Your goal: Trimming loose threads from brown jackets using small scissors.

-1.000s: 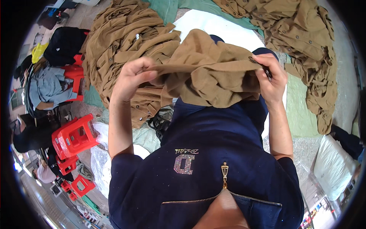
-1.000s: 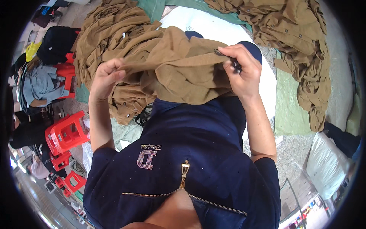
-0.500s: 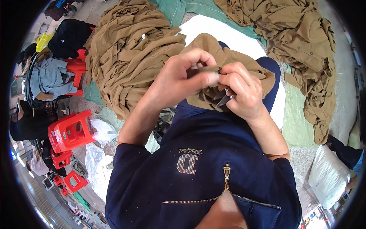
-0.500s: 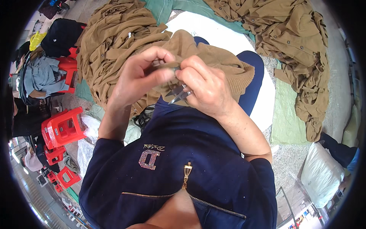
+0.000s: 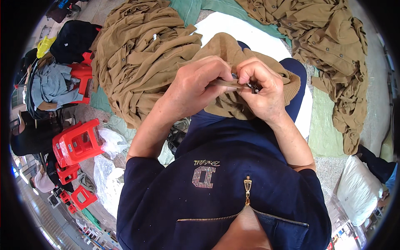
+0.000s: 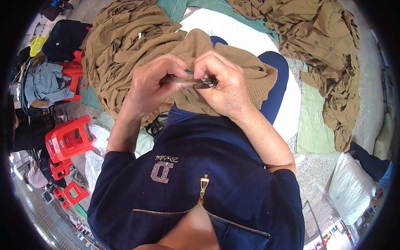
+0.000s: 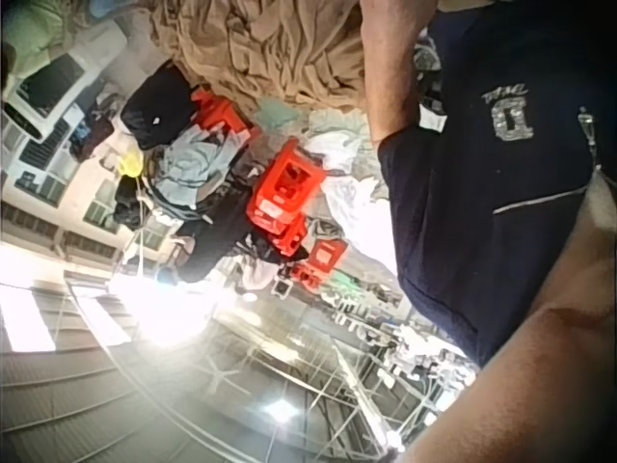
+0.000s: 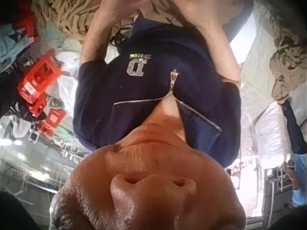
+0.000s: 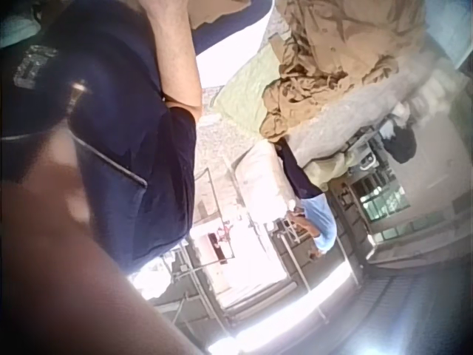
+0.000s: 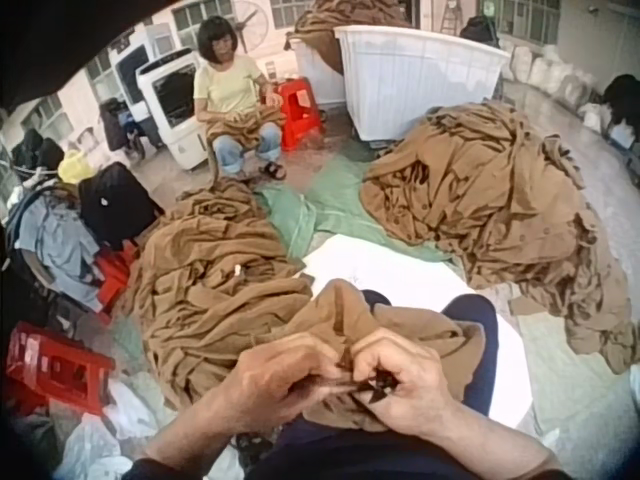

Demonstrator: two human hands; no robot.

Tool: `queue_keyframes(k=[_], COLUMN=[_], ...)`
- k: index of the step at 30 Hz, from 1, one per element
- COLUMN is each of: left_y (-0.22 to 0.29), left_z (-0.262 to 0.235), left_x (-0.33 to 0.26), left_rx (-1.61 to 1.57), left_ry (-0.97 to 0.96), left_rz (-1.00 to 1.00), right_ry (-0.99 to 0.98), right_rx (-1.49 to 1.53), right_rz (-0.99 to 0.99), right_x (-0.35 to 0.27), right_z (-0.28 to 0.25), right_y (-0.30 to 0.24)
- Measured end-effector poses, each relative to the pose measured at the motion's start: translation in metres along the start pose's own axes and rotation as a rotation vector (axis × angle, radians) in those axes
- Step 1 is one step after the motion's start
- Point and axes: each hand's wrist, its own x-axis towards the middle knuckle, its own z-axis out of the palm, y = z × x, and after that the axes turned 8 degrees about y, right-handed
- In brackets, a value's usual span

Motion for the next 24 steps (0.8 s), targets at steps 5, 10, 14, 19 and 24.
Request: queue_keyframes(k=[5,10,14,19,24], left_y=[-0.015,-0.017,-0.024,-0.038,-0.058], left_z=[0.015,0.014,0.024,0.040,-0.004], left_x=[-0.001,0.003,0.003,0.001,-0.011], left_rx=[0.176,0.037,0.050,0.427,0.154], left_ry=[0.122,0.018,0.063,0.252,-0.120], left_rz=[0.280,0.038,0.203,0.415,-0.299], right_ry=[0.138,0.250,0.181,0.120,-0.152], right_rx=[0.127,0.226,0.150,-0.063,-0.666], right_rz=[0.158,0.314,0.266,0.244,0.059], right_x=[-0.004,-0.009,-0.012,0.002,-0.005], right_z=[0.005,0.006,0.003,-0.002,-0.053], right_y=[0.004,0.004,0.017,0.002,0.018])
